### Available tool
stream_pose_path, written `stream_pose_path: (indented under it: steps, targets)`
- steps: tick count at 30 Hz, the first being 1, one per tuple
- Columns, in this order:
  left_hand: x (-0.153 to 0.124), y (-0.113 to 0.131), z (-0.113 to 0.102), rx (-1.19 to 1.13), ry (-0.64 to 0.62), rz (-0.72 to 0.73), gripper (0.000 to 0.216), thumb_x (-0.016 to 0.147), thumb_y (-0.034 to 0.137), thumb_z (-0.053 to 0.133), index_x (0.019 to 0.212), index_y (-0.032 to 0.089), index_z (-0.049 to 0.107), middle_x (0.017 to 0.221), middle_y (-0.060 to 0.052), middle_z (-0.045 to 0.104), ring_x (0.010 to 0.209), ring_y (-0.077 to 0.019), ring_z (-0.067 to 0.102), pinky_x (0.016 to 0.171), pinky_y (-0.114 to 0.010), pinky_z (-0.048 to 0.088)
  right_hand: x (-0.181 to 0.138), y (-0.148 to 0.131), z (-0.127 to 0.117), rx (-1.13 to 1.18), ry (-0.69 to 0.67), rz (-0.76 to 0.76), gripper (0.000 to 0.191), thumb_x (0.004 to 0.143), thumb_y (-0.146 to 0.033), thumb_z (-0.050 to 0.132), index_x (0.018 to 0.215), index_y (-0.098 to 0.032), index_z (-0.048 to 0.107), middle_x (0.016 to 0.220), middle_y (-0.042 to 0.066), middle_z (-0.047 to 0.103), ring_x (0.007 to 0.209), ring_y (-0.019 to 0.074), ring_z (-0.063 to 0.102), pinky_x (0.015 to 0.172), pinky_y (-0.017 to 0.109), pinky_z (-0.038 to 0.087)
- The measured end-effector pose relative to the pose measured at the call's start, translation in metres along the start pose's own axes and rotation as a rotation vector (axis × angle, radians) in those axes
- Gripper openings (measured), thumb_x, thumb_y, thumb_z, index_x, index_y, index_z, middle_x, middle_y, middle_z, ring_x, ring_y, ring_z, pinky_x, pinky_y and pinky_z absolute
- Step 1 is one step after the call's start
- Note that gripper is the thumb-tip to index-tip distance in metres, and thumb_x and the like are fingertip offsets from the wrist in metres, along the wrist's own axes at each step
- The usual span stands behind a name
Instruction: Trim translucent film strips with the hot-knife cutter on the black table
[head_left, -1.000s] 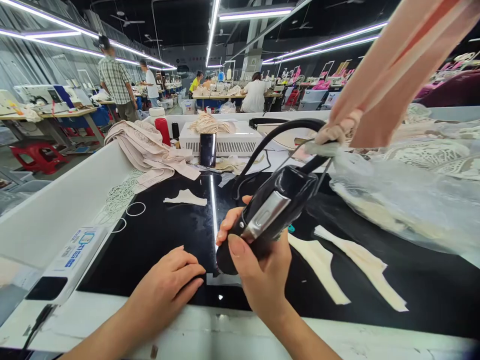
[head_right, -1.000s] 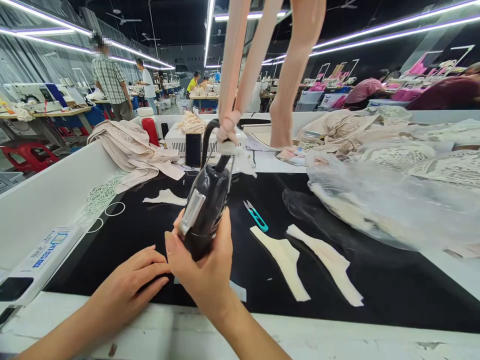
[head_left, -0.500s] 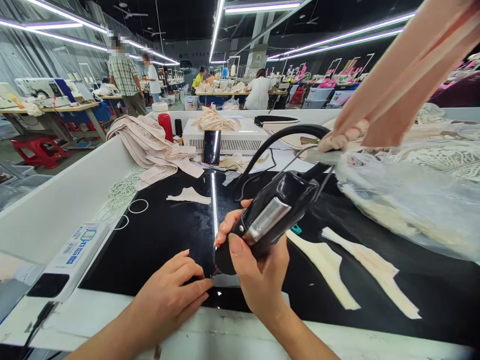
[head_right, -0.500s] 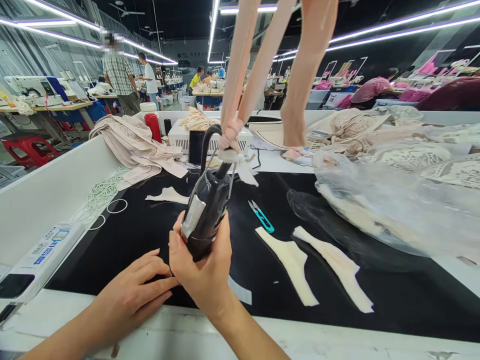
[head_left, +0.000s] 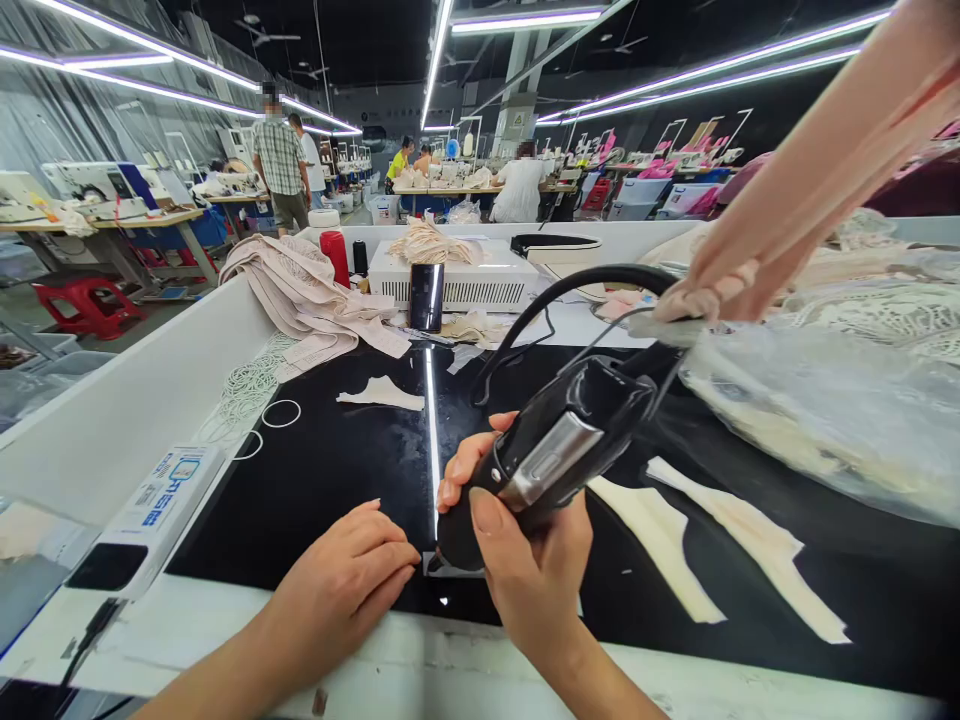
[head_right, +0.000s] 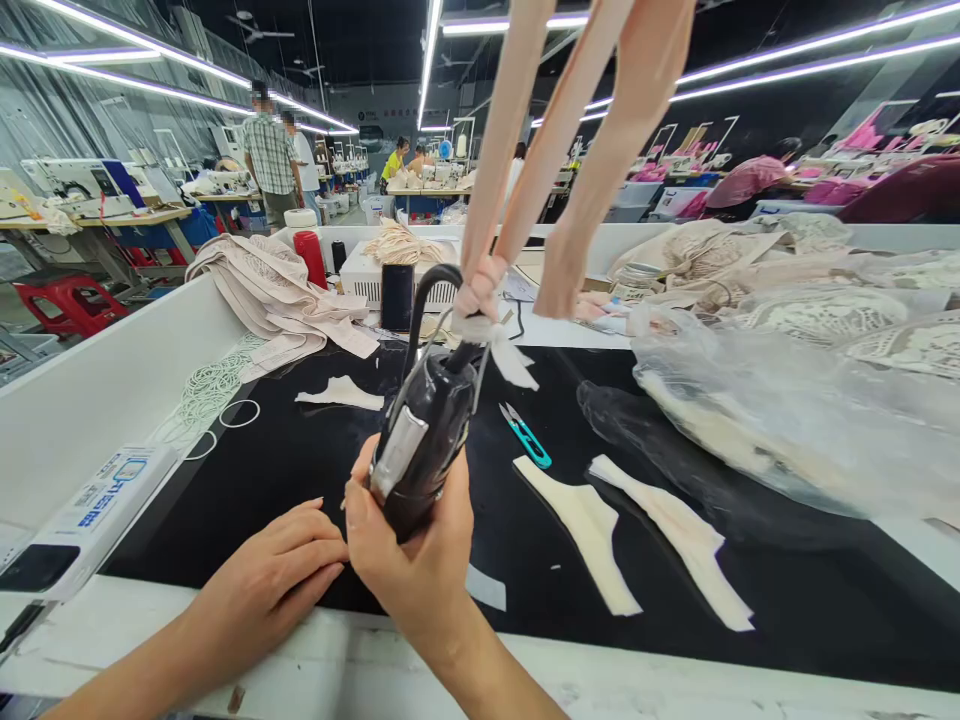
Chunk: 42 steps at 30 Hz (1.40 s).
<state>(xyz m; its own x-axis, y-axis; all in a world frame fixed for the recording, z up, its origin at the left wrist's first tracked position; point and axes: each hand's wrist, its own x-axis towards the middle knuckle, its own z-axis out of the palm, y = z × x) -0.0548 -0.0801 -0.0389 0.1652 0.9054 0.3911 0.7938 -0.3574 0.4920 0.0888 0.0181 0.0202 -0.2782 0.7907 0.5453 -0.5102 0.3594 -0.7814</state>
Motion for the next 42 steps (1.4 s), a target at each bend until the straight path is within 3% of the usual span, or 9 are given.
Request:
stream_pose_path:
  steps: [7,16,22,26,29,34,38,42]
  targets:
    - [0.005,0.002,0.0,0.117,-0.01,0.062,0.025,0.1,0.017,0.054,0.121,0.023,0.066,0.103,-0.004,0.069,0.097,-0.0178,0.066,0.111,-0.046,0.048,-0.002,0.002,-0.009,0.003,-0.034,0.042,0.025,0.096,-0.027,0.067,0.118,-0.031,0.056,0.089,-0.001,0.064,0.07,0.0129,0.064,0.066,0.025,0.058]
    - [0.005,0.002,0.004,0.247,0.045,0.178,0.02,0.099,0.022,0.057,0.114,0.023,0.069,0.098,-0.005,0.067,0.091,-0.0183,0.068,0.105,-0.045,0.053,-0.002,-0.011,-0.031,-0.028,-0.007,0.041,0.027,0.095,-0.033,0.07,0.119,-0.03,0.057,0.088,0.001,0.064,0.067,0.0147,0.063,0.062,0.026,0.058]
    - [0.011,0.008,-0.003,0.106,-0.106,0.129,0.019,0.102,0.019,0.053,0.111,0.024,0.069,0.102,-0.003,0.068,0.095,-0.0153,0.066,0.116,-0.047,0.041,0.001,-0.018,-0.039,-0.039,0.044,0.016,0.022,0.093,-0.024,0.069,0.111,-0.031,0.06,0.087,-0.002,0.064,0.065,0.0123,0.061,0.058,0.023,0.056]
    - [0.03,-0.002,-0.012,0.078,-0.179,0.139,0.025,0.104,0.016,0.047,0.121,0.024,0.063,0.11,-0.003,0.069,0.104,-0.0172,0.065,0.118,-0.047,0.038,0.006,-0.021,-0.042,-0.061,0.079,-0.006,0.022,0.09,-0.02,0.07,0.108,-0.031,0.061,0.086,-0.003,0.065,0.065,0.0113,0.06,0.059,0.022,0.055]
    - [0.046,-0.01,-0.014,-0.003,-0.251,0.15,0.028,0.102,0.018,0.054,0.129,0.024,0.056,0.125,-0.004,0.067,0.119,-0.019,0.062,0.122,-0.047,0.032,0.008,-0.021,-0.044,-0.068,0.105,-0.013,0.024,0.09,-0.021,0.071,0.109,-0.03,0.06,0.086,-0.003,0.066,0.065,0.0113,0.061,0.061,0.023,0.056]
    - [0.059,-0.007,-0.013,-0.126,-0.403,0.101,0.05,0.093,0.021,0.071,0.138,0.027,0.051,0.137,-0.005,0.062,0.14,-0.0233,0.046,0.124,-0.051,0.027,0.008,-0.018,-0.045,-0.057,0.103,-0.005,0.028,0.09,-0.023,0.072,0.113,-0.031,0.059,0.089,-0.003,0.067,0.068,0.0117,0.063,0.065,0.024,0.058]
    - [0.066,-0.005,-0.01,-0.141,-0.503,0.079,0.063,0.087,0.027,0.079,0.142,0.029,0.049,0.145,-0.007,0.057,0.146,-0.026,0.039,0.125,-0.056,0.021,0.009,-0.015,-0.044,-0.047,0.096,-0.011,0.028,0.089,-0.021,0.072,0.113,-0.03,0.06,0.089,-0.003,0.066,0.068,0.0114,0.064,0.065,0.024,0.057]
    - [0.072,-0.008,-0.007,-0.156,-0.524,0.086,0.064,0.087,0.031,0.079,0.143,0.03,0.048,0.141,-0.006,0.06,0.146,-0.026,0.039,0.125,-0.057,0.018,0.013,-0.012,-0.042,-0.051,0.094,-0.017,0.027,0.089,-0.02,0.072,0.111,-0.03,0.06,0.089,-0.003,0.066,0.069,0.0113,0.064,0.065,0.023,0.058]
